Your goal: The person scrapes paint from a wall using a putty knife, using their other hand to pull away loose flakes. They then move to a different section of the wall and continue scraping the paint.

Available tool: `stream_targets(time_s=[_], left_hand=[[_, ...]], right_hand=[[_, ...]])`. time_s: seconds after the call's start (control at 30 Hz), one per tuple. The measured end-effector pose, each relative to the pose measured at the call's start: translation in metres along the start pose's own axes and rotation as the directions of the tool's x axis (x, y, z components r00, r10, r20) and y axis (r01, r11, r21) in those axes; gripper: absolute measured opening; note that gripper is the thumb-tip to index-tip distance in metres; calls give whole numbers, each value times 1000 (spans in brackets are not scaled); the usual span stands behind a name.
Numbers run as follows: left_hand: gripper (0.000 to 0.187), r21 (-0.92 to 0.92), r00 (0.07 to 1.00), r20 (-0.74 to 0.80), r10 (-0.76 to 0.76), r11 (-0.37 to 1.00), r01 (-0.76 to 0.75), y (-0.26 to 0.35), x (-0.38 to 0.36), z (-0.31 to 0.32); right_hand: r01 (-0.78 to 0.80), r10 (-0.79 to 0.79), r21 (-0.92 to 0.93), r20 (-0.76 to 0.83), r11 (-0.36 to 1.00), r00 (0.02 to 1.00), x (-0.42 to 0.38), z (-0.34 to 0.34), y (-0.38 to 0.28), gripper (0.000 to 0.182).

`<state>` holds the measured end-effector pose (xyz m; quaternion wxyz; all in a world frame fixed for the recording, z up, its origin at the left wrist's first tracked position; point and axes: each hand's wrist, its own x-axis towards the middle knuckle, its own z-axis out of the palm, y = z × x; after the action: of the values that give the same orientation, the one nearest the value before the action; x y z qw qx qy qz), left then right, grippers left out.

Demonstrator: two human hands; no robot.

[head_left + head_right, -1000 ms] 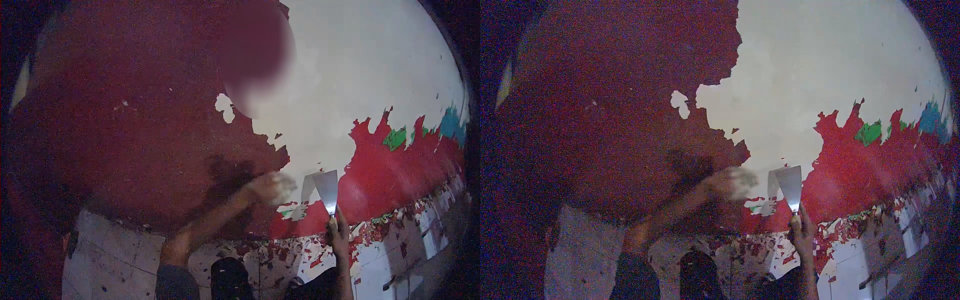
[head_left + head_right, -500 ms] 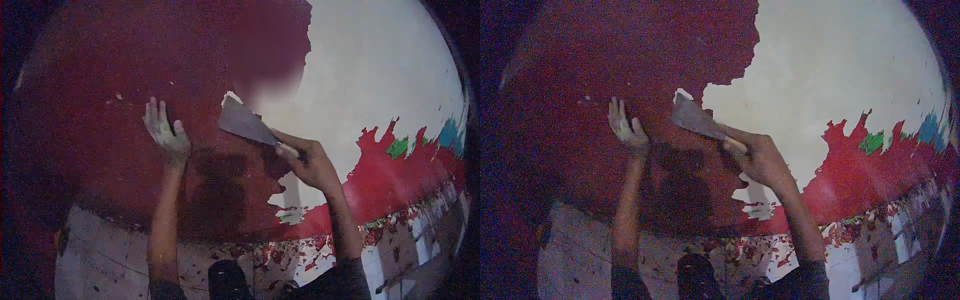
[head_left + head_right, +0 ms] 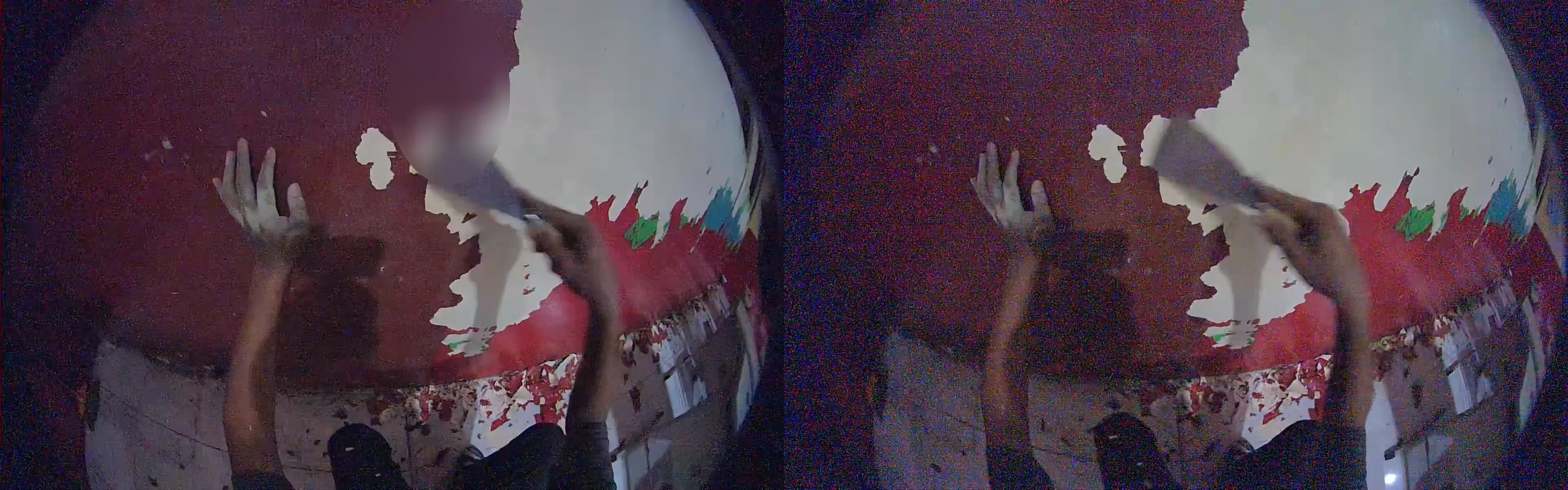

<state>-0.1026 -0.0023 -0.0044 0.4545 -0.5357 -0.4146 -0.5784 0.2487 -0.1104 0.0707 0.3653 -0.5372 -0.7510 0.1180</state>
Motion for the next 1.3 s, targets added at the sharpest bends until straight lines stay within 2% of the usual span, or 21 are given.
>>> stream_targets(time_s=[0.03,0.07,0.13,0.23,0.33,0.37,0.5,0.6,0.63,0.73,0.77,0.87,0.9,0.93,1.0,1.1,1.2,1.23,1.27,1.3], left_hand=[[45,-4,1000,1,-2,1000,2,-2,0,1],[45,-7,1000,3,-1,1000,1,-3,0,0],[44,2,1000,28,8,1000,-8,0,0,-2],[45,8,1000,21,4,1000,-4,1,5,-6],[45,-17,1000,12,1,1000,-1,5,4,-6],[45,-24,1000,8,8,1000,-7,4,3,-6],[44,-7,998,32,59,998,-59,2,2,-4],[44,-39,997,57,49,998,-47,10,2,-8],[44,-54,998,45,48,997,-46,8,2,-6],[44,-72,996,63,57,996,-53,7,2,-9],[44,-71,996,74,59,996,-54,6,2,-9],[43,-71,998,33,57,996,-55,0,-1,-4],[43,-67,998,54,43,997,-40,3,-2,-6],[43,-62,997,72,31,998,-27,6,0,-8],[43,-57,996,86,29,998,-24,7,3,-9],[44,-44,998,50,48,998,-45,2,2,-5],[44,-54,998,30,63,997,-62,4,-3,-4],[43,-56,997,34,62,997,-60,5,-1,-6],[43,-56,997,37,67,996,-65,4,1,-6],[43,-49,997,38,73,996,-71,4,2,-6]], right_hand=[[217,-216,-8,30,976,976,9,18,-2,42],[119,-130,110,97,987,987,7,21,-11,42],[90,-89,-35,38,995,995,2,2,1,41],[88,-88,126,-5,988,996,-5,-16,17,41],[280,-275,-24,123,960,953,13,20,7,40],[161,-149,-46,201,986,968,7,14,-11,41],[136,-133,34,-62,990,989,-4,-25,32,41],[303,-292,-73,129,950,948,17,8,33,39],[249,-231,-54,223,967,947,17,17,14,36],[317,-312,-26,127,948,942,7,-11,34,35],[286,-285,-24,41,958,958,4,-26,35,35],[361,-349,-170,99,917,932,28,-32,46,33],[334,-280,-218,243,917,929,28,-18,26,31],[316,-229,-172,394,933,890,30,-8,20,30],[563,-471,-257,342,785,813,19,-12,6,29],[316,-313,-112,43,942,949,30,-55,26,26],[263,-167,-360,276,895,947,36,-25,3,25],[453,-302,-281,447,846,842,44,-8,9,24],[450,-271,-325,469,832,841,41,-2,9,25],[424,-321,-302,335,854,886,31,-12,8,27]])
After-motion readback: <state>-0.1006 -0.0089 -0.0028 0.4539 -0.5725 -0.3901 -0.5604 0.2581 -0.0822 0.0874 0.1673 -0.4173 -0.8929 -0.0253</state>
